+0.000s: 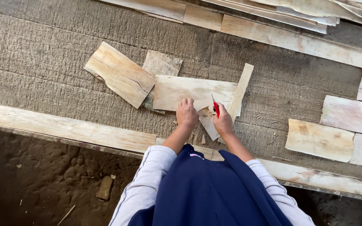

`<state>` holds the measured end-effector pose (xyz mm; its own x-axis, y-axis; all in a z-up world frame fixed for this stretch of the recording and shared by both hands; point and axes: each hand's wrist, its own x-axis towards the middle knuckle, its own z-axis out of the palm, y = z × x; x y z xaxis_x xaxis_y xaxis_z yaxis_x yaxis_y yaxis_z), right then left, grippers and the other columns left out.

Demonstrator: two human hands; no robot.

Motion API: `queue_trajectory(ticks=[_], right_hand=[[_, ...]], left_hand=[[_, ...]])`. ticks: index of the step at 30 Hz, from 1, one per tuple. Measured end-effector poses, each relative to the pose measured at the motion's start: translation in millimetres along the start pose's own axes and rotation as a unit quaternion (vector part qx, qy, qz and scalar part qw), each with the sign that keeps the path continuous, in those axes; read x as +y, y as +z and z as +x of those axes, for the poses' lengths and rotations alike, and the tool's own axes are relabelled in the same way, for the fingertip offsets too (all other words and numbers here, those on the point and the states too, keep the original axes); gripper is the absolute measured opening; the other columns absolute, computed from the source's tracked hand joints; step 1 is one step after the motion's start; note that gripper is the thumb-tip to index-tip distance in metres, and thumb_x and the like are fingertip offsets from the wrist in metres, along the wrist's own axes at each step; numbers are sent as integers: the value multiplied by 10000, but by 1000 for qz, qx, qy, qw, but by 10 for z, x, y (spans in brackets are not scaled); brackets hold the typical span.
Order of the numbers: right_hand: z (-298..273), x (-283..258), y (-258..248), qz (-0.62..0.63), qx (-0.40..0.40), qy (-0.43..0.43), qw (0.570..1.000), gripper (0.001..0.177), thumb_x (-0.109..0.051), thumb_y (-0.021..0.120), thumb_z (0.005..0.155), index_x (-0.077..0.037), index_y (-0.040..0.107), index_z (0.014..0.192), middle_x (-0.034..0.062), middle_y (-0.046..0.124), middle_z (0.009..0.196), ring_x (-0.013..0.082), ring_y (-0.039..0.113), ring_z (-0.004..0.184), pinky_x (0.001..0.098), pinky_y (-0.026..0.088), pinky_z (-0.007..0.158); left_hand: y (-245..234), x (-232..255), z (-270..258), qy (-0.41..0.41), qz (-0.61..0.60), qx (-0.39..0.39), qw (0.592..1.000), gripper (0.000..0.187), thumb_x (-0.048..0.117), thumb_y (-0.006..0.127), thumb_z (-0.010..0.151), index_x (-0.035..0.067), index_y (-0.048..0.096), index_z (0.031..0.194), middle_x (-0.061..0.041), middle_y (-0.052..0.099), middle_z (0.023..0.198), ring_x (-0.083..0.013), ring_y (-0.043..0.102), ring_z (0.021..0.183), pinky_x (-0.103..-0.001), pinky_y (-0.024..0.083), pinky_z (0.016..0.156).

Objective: The person uses a red utility knife to cut thin bamboo strips on a workbench. They repeatedly position a strip, score it, and break it into smaller pieces, then place the cut pieces into a growing stack on the right side of the bench.

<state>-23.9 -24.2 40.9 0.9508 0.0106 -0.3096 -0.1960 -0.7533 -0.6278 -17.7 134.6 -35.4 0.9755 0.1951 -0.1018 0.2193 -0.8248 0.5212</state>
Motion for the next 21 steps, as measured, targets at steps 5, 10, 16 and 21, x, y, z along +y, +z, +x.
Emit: queue_trajectory(ticks=[5, 10, 16, 21], right_hand=[[-84, -196, 146, 22, -21, 63, 998, 405, -202, 629, 882, -312, 616, 1272, 116, 745, 1029, 398, 706, 1026, 497, 559, 898], [12, 180, 435, 25, 33, 100, 994, 249, -285, 635, 913, -274, 659, 1161, 113, 749, 891, 375, 733, 895, 495, 567, 799], [9, 169, 432, -40, 46, 74, 995, 282, -362, 633, 939, -263, 618, 1204, 161, 723, 1031, 438, 698, 986, 594, 552, 830], [84, 22, 328, -127, -11, -1, 992, 694, -400, 778, 876, -284, 424, 1461, 86, 273, 1634, 467, 584, 1247, 619, 546, 990]], left_hand=[[-186, 14, 58, 57, -4, -9, 998, 336, 83, 580, 767, 176, 570, 1090, -61, 539, 1014, -309, 603, 963, -437, 549, 767], [-67, -62, 91, 42, -28, -44, 998, 264, 139, 546, 797, 187, 585, 1053, -80, 606, 1009, -341, 646, 931, -495, 573, 751], [-447, 24, 148, -99, 3, -206, 974, 293, 302, 531, 830, 172, 719, 1013, -137, 751, 959, -374, 746, 960, -504, 596, 805], [-337, -145, 136, -188, -91, -242, 947, 342, 282, 604, 751, 46, 782, 922, -236, 742, 857, -428, 748, 910, -526, 597, 740]])
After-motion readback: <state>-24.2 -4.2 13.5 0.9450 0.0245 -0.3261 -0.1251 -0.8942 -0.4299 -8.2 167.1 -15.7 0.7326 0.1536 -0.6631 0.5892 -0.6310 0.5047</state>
